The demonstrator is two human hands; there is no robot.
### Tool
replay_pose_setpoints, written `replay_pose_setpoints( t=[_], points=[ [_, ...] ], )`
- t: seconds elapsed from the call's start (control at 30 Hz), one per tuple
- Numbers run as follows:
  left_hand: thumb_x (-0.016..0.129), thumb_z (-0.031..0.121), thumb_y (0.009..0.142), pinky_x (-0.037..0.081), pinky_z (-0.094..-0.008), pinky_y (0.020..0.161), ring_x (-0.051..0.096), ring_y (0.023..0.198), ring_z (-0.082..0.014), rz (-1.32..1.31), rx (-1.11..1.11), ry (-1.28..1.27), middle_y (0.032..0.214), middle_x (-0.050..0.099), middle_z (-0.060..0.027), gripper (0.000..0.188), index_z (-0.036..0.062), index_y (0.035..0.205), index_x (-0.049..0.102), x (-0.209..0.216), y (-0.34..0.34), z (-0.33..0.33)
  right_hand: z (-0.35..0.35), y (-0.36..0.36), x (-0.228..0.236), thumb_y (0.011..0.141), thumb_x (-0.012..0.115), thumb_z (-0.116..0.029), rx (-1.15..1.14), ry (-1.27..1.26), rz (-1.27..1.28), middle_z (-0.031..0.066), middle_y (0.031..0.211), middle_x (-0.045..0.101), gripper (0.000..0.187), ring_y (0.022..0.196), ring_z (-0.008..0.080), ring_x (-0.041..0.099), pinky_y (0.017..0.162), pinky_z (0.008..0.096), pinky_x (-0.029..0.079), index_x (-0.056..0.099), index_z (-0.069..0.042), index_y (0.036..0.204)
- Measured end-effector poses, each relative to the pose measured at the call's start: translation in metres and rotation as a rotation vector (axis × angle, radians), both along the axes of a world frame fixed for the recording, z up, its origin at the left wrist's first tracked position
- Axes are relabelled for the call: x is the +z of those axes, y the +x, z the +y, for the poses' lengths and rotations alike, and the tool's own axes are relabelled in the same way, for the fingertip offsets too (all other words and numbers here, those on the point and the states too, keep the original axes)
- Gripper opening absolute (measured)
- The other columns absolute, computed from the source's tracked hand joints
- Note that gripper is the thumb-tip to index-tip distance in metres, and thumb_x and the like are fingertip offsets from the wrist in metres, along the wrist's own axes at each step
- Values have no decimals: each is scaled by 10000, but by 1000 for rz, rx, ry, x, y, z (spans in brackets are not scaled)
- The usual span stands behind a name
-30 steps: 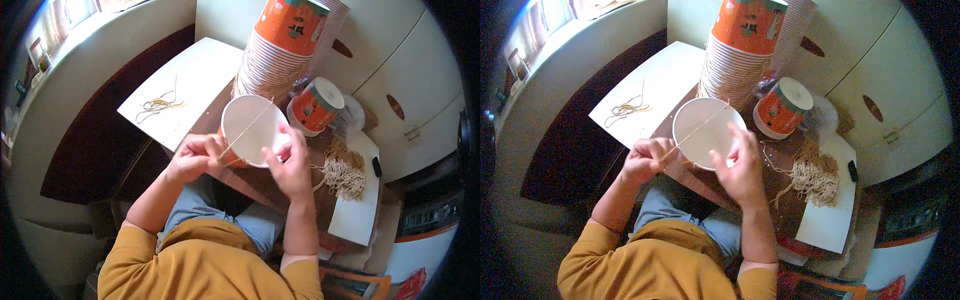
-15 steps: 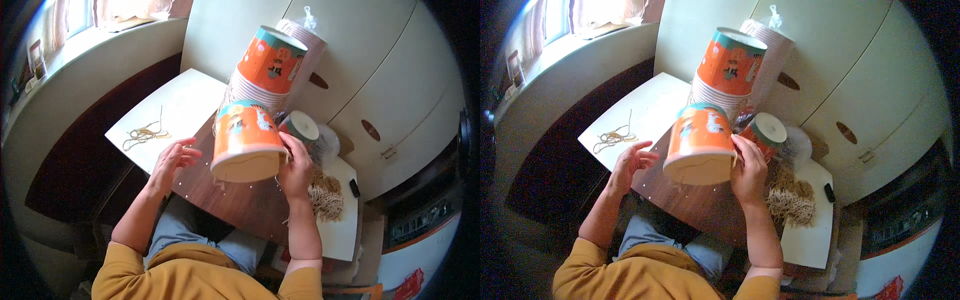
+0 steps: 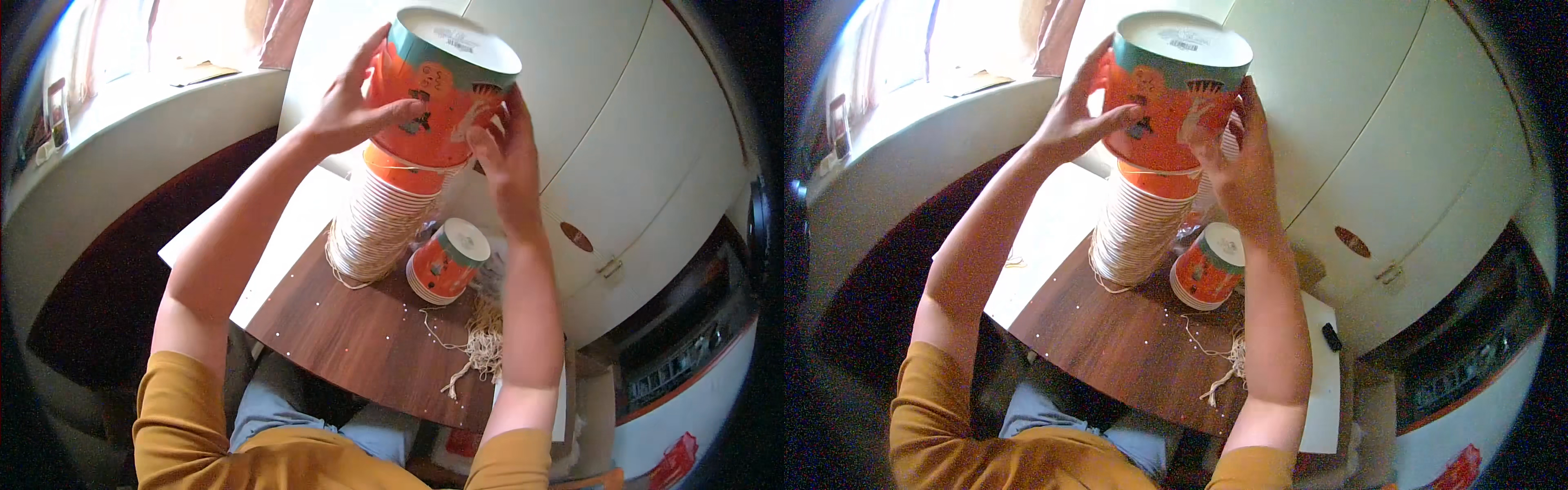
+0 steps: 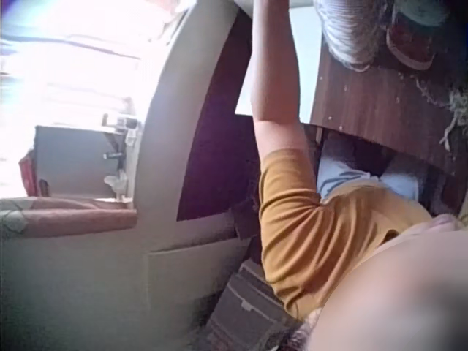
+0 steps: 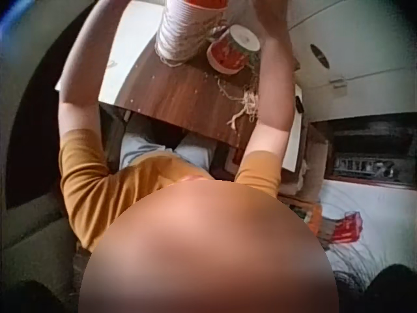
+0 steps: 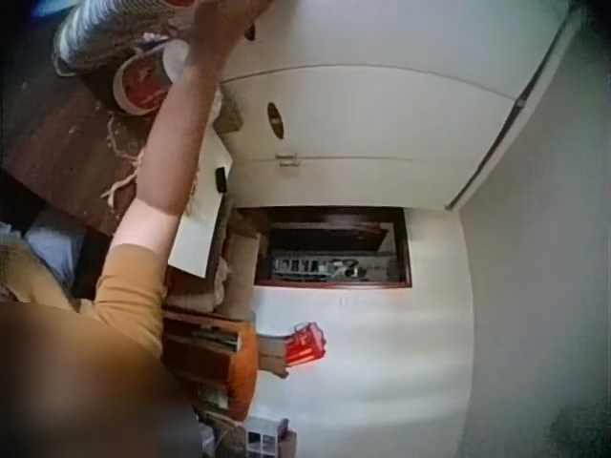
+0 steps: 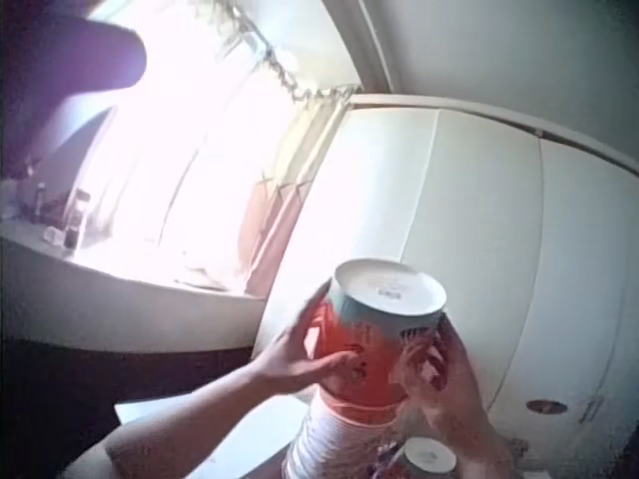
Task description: Threading and tying thin strings onto the rims of decorative paper buckets.
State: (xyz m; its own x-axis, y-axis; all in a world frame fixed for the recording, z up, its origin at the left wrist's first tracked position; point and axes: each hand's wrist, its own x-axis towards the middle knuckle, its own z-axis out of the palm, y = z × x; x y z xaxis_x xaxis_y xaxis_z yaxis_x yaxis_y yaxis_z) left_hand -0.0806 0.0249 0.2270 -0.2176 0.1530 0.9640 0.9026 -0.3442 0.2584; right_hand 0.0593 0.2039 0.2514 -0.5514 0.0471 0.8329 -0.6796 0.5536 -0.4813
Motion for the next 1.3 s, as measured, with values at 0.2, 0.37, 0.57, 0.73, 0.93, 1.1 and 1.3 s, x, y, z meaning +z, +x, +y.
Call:
replay_pose_setpoints(
  t=[0.2,0.37,0.57,0.73,0.93,1.1,1.3],
  points=[
    [811,485,665,327,-395,1078,364,1309,-323,-113,40,-86,1405,354,-243,1140,-5,1457,154,-25,-49,64,42,-64,-35,832,709,-264,-11,-15,25,134,1197,564,654,1089,246,546,986,378,400,385,-27,1348],
    [815,537,614,353,-425,1046,396,1265,-366,-388,50,-73,1327,398,-277,1167,-47,1425,213,-44,-56,94,65,-82,-72,883,642,-123,-118,30,-94,83,1244,541,603,1083,169,540,941,314,442,340,-32,1396],
    [760,650,604,388,-434,1006,433,1220,-387,-427,455,-378,1278,424,-287,1194,-65,1402,234,-60,-46,94,84,-70,-96,895,631,-174,-271,-27,-566,108,1256,555,531,1130,190,523,972,320,412,410,-15,1351],
    [657,740,632,336,-476,1036,405,1253,-417,-380,511,-509,1340,403,-298,1190,-30,1430,226,-109,-60,86,102,-39,-120,868,655,-205,-178,96,-580,119,1101,645,383,970,171,595,848,310,482,586,24,1167],
    [748,371,753,340,-452,1035,405,1248,-361,-440,330,-316,1323,421,-232,777,6,1339,390,-186,-11,55,138,19,-171,695,763,-207,-914,569,-695,160,1041,645,375,996,321,605,876,407,474,656,-36,1011],
    [702,284,794,402,-433,1018,394,1288,-354,-599,148,-699,1442,272,-213,577,66,1281,482,-239,67,60,177,23,-203,694,753,-105,-846,460,-423,163,876,642,261,835,342,624,739,404,500,631,-31,913],
    [748,363,783,468,-352,909,575,1062,-212,-1290,-325,-562,1133,589,-176,772,-79,1317,408,-291,73,122,170,20,-163,718,759,-144,-698,273,-409,163,742,659,222,667,259,646,612,347,491,638,-9,846]
  ],
)
